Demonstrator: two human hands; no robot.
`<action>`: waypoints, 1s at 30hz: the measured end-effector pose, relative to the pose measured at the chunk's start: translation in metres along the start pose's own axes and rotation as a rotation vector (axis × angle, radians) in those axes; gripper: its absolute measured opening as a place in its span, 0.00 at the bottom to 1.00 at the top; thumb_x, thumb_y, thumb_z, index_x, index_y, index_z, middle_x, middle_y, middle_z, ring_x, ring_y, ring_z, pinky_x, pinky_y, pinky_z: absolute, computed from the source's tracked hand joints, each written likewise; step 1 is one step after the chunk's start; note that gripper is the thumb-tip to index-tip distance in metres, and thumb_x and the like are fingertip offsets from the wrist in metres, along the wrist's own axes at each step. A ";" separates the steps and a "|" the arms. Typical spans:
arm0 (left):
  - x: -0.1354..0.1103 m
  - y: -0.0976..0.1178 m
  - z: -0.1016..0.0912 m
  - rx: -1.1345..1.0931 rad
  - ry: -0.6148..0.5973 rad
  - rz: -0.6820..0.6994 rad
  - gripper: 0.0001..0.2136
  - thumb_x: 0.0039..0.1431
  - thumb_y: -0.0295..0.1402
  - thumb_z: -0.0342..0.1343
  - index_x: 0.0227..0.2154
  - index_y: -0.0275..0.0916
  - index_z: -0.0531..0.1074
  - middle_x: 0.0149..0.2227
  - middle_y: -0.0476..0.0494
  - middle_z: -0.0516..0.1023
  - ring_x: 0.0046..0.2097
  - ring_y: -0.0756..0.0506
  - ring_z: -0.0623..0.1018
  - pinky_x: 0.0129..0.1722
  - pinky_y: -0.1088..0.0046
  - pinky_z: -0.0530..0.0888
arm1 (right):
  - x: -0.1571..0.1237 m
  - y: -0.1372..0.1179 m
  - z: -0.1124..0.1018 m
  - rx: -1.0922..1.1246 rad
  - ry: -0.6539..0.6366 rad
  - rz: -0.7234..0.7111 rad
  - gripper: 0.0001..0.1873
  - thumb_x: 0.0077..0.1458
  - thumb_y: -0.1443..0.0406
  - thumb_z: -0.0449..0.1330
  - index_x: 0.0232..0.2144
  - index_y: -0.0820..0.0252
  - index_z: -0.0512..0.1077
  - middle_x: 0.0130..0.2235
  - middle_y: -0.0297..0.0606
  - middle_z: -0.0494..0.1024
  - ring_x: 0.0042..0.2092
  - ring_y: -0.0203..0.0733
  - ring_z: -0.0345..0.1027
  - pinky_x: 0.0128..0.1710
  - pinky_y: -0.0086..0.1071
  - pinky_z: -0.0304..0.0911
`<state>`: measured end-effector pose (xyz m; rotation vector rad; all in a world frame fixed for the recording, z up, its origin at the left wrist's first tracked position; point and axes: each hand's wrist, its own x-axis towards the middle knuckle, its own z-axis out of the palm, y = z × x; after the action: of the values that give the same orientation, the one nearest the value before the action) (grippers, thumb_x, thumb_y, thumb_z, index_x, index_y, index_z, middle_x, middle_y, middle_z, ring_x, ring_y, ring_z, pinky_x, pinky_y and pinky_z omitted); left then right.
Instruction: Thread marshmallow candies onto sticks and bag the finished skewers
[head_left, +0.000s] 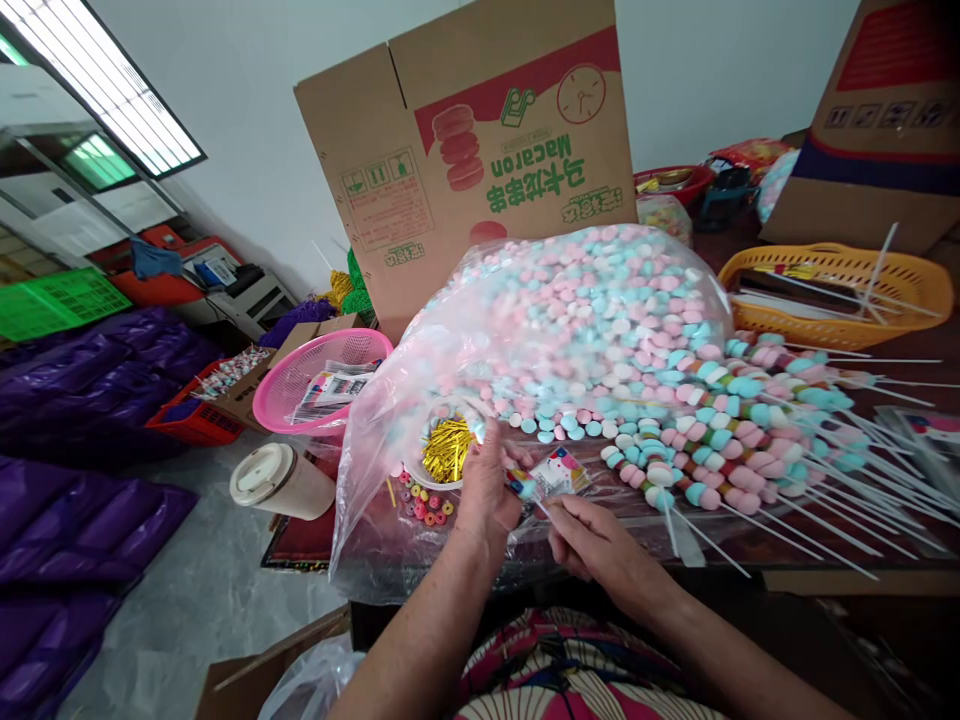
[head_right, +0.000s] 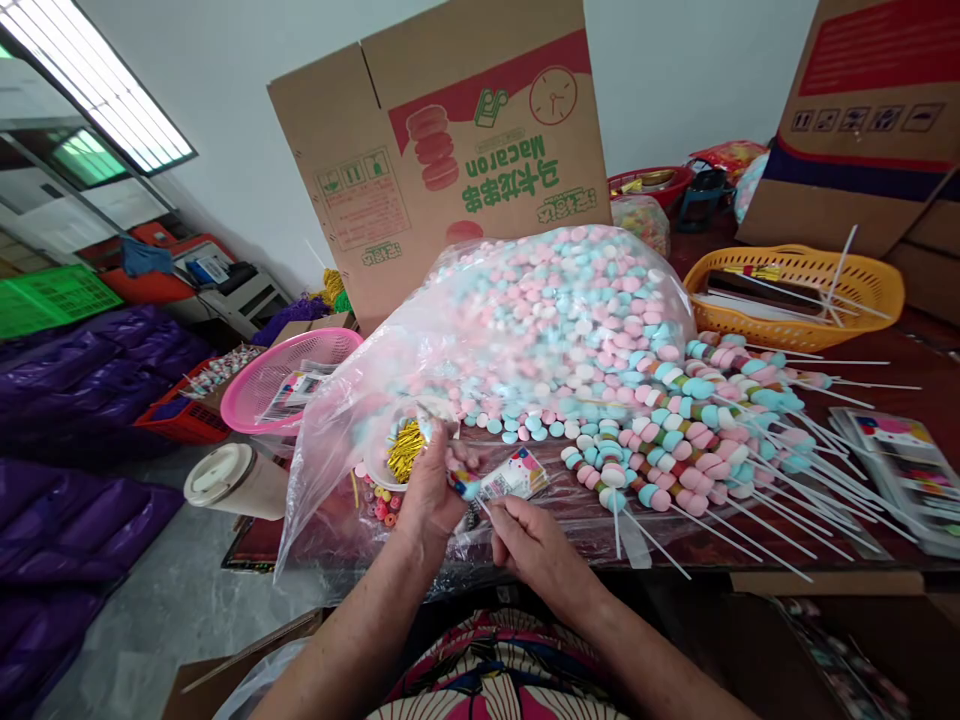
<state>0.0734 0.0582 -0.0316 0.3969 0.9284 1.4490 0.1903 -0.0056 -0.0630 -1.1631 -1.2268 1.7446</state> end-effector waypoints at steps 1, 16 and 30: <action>0.004 0.005 -0.003 -0.011 0.025 0.028 0.19 0.44 0.48 0.63 0.25 0.37 0.67 0.12 0.58 0.63 0.17 0.54 0.67 0.30 0.71 0.73 | -0.002 0.000 -0.002 -0.125 0.016 -0.056 0.24 0.56 0.47 0.49 0.20 0.59 0.61 0.17 0.28 0.62 0.19 0.30 0.50 0.20 0.28 0.46; -0.026 -0.020 -0.008 0.046 -0.075 -0.123 0.19 0.43 0.44 0.65 0.18 0.36 0.64 0.13 0.55 0.64 0.18 0.53 0.67 0.26 0.75 0.68 | -0.001 -0.002 0.014 0.057 -0.057 0.000 0.21 0.52 0.47 0.51 0.23 0.58 0.63 0.12 0.25 0.58 0.16 0.29 0.45 0.18 0.27 0.40; -0.015 -0.018 0.000 0.170 -0.079 -0.211 0.21 0.41 0.50 0.63 0.26 0.37 0.67 0.14 0.54 0.65 0.18 0.52 0.67 0.22 0.76 0.65 | -0.004 0.005 0.003 -0.143 0.102 -0.099 0.22 0.55 0.51 0.51 0.16 0.57 0.59 0.14 0.29 0.61 0.19 0.33 0.52 0.23 0.30 0.49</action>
<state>0.0880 0.0412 -0.0403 0.4644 1.0019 1.1589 0.1884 -0.0113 -0.0661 -1.2361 -1.3412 1.5265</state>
